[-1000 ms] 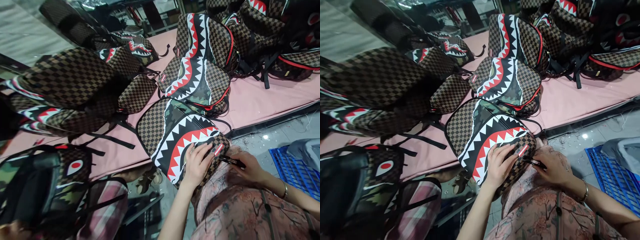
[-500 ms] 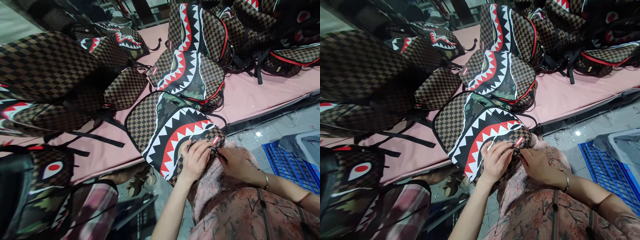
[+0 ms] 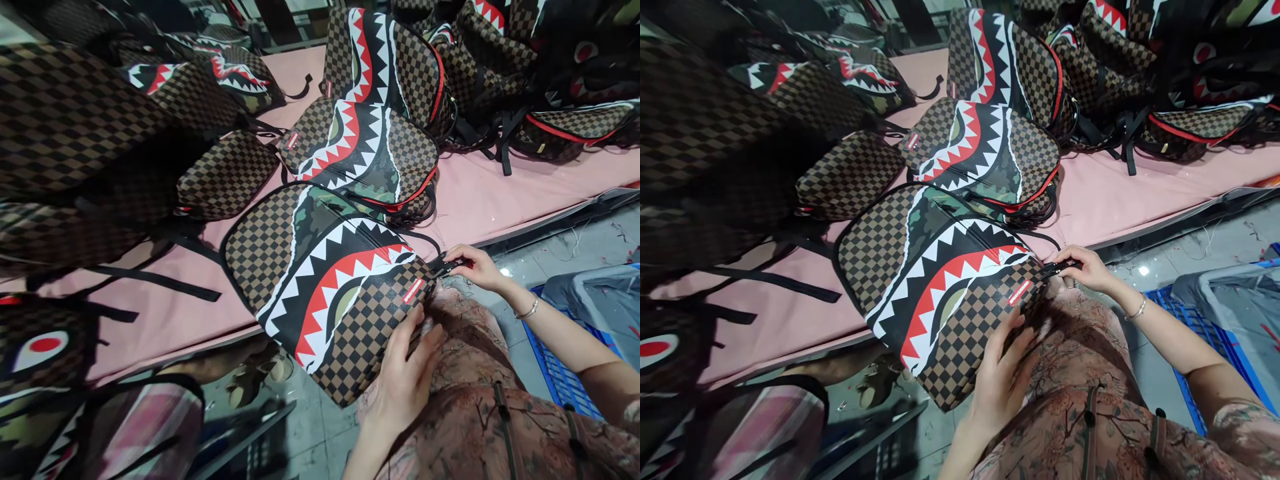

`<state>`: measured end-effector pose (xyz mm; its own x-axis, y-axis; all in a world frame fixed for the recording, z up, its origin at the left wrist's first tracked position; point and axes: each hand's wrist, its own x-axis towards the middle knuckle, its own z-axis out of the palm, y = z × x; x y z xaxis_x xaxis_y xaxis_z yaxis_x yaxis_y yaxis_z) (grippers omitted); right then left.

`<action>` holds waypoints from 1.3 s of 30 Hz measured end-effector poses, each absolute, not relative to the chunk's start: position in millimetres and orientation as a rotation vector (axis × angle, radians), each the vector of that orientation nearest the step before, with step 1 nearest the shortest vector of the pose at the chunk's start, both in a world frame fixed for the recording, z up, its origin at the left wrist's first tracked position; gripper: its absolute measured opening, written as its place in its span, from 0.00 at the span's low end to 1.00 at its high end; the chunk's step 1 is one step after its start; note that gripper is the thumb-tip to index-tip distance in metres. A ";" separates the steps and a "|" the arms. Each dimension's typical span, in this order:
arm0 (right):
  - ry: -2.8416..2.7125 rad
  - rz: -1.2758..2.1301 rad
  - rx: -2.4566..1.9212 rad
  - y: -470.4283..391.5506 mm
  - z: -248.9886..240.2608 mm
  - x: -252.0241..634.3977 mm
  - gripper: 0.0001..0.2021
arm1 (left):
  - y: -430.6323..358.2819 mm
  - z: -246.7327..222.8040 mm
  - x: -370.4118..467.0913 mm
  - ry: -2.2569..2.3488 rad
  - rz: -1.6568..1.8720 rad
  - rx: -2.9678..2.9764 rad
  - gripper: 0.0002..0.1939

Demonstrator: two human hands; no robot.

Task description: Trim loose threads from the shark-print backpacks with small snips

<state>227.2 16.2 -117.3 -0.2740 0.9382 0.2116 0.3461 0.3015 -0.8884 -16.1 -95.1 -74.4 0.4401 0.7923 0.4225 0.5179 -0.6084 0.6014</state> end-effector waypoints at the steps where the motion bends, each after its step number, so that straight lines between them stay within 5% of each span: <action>1: -1.814 0.976 -1.131 21.2 -117.2 227.2 0.12 | -97.2 -75.6 -17.5 1.127 0.990 2.276 0.28; 13: -1.942 1.072 -0.855 44.8 -121.1 220.6 0.09 | -99.2 -76.1 -35.0 1.272 1.263 2.096 0.16; 39: -2.117 0.768 -0.673 56.6 -119.4 211.5 0.07 | -95.0 -88.2 -30.8 1.386 1.321 1.982 0.15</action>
<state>211.5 56.6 -119.4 -0.5634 0.6715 0.4814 0.2065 0.6786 -0.7049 -30.8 -95.0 -88.2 0.0701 0.8773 0.4748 0.5167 -0.4391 0.7350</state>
